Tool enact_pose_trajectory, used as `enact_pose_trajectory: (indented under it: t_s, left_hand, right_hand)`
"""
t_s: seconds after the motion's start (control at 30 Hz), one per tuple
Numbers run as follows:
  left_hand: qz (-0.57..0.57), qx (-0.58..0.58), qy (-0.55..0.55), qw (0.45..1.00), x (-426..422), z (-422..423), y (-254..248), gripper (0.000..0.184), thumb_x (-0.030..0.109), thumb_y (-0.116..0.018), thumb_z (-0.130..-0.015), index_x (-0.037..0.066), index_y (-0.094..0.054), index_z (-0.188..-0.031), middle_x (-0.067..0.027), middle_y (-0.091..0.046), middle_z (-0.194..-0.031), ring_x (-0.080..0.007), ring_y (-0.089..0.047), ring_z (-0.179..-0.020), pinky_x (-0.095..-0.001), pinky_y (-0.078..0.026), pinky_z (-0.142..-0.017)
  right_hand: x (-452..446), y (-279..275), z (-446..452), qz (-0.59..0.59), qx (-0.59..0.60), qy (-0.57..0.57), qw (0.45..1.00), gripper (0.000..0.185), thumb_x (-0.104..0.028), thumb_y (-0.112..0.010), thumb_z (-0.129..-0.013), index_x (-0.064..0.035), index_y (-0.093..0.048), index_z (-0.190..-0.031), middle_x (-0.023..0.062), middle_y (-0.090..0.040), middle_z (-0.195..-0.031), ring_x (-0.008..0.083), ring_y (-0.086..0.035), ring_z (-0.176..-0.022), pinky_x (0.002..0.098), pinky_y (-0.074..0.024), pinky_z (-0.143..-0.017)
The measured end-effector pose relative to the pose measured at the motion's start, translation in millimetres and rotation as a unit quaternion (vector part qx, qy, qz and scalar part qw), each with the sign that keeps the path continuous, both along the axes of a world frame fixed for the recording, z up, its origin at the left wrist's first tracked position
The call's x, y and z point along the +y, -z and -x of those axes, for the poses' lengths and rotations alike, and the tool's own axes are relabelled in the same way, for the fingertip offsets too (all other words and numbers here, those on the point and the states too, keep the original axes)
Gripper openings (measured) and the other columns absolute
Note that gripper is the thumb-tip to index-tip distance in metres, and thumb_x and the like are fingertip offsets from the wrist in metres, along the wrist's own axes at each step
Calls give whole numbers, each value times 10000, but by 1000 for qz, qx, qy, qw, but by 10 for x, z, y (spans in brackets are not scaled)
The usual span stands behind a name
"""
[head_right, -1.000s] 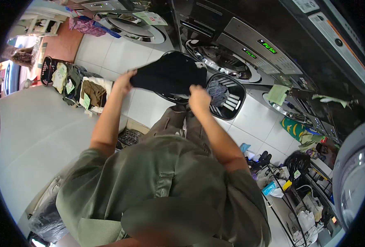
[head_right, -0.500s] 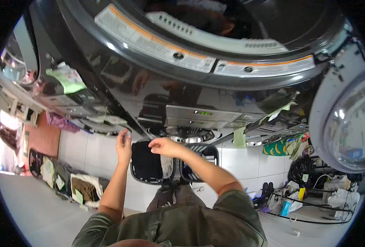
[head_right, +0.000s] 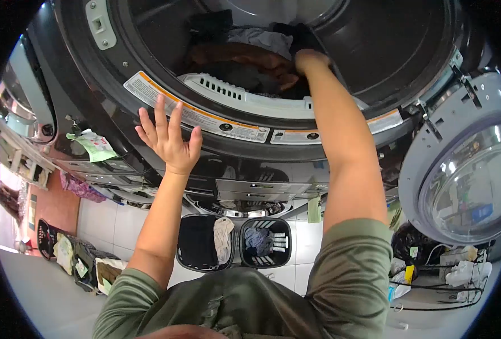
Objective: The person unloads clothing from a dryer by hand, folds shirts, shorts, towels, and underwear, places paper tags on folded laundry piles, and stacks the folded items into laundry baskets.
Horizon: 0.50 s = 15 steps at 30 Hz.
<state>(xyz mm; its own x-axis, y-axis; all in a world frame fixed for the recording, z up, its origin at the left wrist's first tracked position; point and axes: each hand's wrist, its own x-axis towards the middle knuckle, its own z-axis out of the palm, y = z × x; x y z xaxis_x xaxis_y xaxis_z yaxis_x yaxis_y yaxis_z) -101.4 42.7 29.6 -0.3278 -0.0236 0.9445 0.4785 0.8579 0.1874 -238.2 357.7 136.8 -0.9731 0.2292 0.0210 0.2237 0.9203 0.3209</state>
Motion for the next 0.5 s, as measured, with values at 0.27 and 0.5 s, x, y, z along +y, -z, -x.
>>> enact_pose_trajectory:
  t_s: [0.27, 0.5]
  left_hand:
    - [6, 19, -7, 1000, -1, -13, -11, 395, 380, -485, -792, 148, -579, -1098, -83, -431, -1301, -325, -247, -1271, -415, 14, -1050]
    - [-89, -112, 132, 981, 182, -501, -284, 752, 439, -681, -626, 103, -384, -1228, -131, -263, -1376, -329, -220, -1273, -565, -107, -984]
  right_hand:
    - [473, -1210, -682, 37, 558, -211, 802, 285, -208, -430, -826, 14, -587, -907, 202, -609, -938, 351, -602, -818, 427, -462, -746]
    - [-874, -1536, -2433, 638, 372, -210, 640, 213, -133, -425, -862, 16, -512, -986, 87, -587, -751, 146, -545, -486, 224, -437, -433]
